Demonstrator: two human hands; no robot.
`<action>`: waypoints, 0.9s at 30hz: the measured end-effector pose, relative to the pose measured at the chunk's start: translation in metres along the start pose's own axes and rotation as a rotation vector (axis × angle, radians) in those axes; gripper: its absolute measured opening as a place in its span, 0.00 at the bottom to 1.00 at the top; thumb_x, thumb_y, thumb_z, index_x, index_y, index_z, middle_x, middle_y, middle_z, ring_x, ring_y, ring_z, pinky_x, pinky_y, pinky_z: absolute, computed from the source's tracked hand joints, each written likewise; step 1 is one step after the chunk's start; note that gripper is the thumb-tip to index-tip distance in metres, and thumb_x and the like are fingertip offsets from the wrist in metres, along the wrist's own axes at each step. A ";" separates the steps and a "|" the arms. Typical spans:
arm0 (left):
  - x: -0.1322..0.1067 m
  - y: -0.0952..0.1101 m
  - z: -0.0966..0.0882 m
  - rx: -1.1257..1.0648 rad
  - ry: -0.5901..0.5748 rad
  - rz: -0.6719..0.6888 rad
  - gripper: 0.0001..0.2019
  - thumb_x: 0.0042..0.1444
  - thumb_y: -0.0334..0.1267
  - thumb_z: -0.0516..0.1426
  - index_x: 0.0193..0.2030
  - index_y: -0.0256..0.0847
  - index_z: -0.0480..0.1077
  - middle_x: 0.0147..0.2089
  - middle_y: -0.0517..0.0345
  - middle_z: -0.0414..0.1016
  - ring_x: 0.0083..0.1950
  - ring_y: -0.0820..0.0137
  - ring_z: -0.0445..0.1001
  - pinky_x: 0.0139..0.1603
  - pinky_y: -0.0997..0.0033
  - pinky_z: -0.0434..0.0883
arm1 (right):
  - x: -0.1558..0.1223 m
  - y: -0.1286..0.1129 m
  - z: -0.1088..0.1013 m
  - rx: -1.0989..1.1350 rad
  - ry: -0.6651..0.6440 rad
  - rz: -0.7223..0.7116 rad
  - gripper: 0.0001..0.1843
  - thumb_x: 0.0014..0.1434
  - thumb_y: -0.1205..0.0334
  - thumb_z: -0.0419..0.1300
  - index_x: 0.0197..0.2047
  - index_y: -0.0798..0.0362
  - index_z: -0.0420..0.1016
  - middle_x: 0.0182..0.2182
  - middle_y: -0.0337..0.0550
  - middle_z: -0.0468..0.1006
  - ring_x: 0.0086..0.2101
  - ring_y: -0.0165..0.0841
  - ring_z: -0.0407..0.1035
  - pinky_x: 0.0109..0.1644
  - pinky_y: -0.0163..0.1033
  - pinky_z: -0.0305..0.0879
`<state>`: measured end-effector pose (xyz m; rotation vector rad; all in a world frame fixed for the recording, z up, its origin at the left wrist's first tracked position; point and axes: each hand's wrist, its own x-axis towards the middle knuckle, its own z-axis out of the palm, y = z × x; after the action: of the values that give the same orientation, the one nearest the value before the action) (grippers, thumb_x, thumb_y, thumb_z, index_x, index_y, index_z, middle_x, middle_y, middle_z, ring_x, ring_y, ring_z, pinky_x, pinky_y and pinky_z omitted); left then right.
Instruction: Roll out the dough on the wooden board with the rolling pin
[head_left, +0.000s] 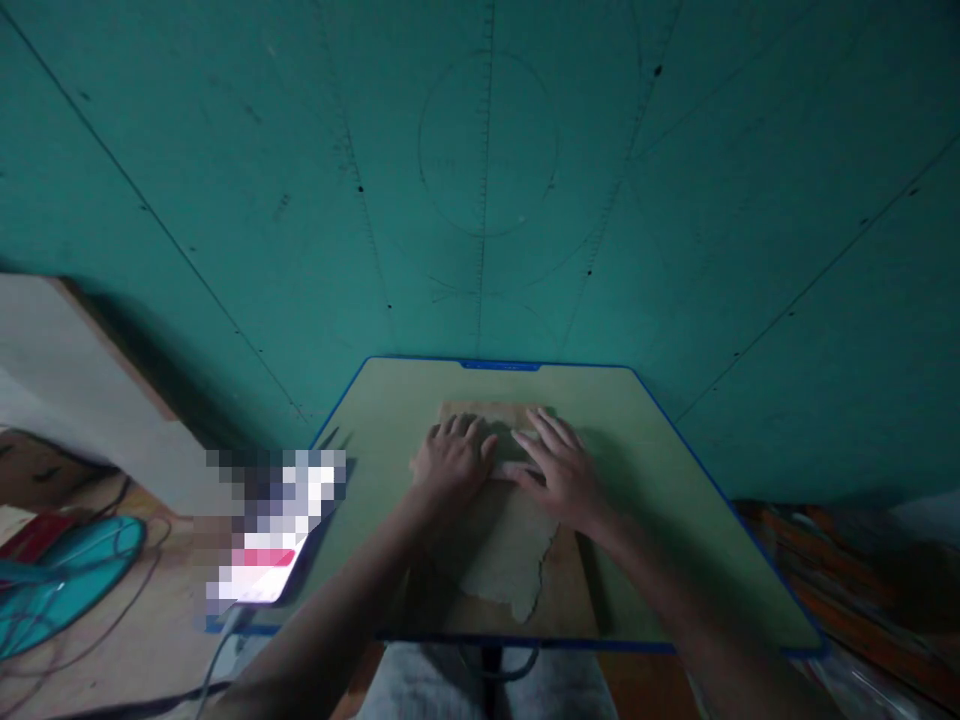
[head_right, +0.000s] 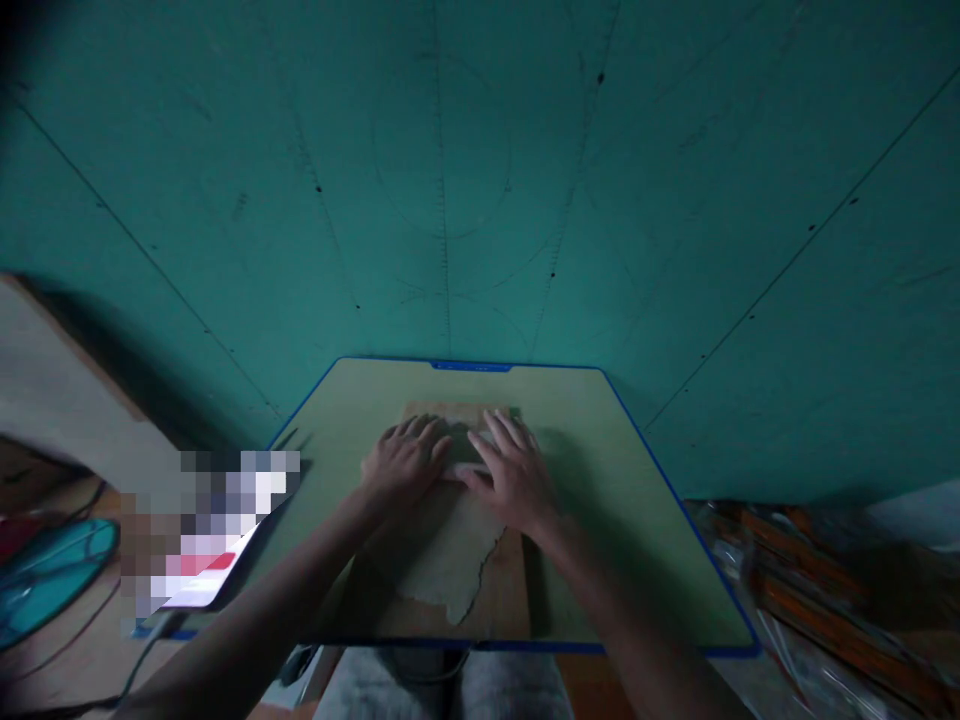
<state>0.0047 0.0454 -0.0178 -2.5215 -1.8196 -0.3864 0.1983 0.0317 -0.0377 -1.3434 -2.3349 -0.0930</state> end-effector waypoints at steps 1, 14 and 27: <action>-0.011 0.003 0.001 0.000 0.030 0.007 0.19 0.69 0.46 0.46 0.60 0.42 0.66 0.63 0.45 0.68 0.64 0.56 0.65 0.62 0.52 0.64 | -0.009 -0.006 -0.002 -0.011 -0.001 -0.035 0.25 0.64 0.49 0.54 0.59 0.52 0.72 0.66 0.54 0.61 0.66 0.47 0.51 0.67 0.57 0.50; -0.015 0.004 -0.018 -0.210 0.016 -0.075 0.16 0.65 0.36 0.49 0.55 0.40 0.71 0.56 0.49 0.74 0.57 0.64 0.71 0.59 0.66 0.68 | -0.094 0.057 -0.041 -0.109 0.025 0.504 0.15 0.64 0.56 0.52 0.38 0.52 0.77 0.34 0.49 0.75 0.36 0.40 0.72 0.40 0.41 0.66; 0.040 0.021 -0.004 -0.073 -0.271 -0.096 0.24 0.56 0.50 0.57 0.53 0.35 0.72 0.52 0.35 0.76 0.53 0.50 0.75 0.47 0.61 0.71 | -0.116 0.048 -0.055 -0.152 0.004 0.641 0.16 0.65 0.57 0.51 0.39 0.51 0.79 0.38 0.49 0.80 0.37 0.39 0.74 0.40 0.40 0.67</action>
<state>0.0357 0.0753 -0.0024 -2.6538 -2.0588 -0.1168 0.3069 -0.0522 -0.0431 -2.0922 -1.8127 -0.0741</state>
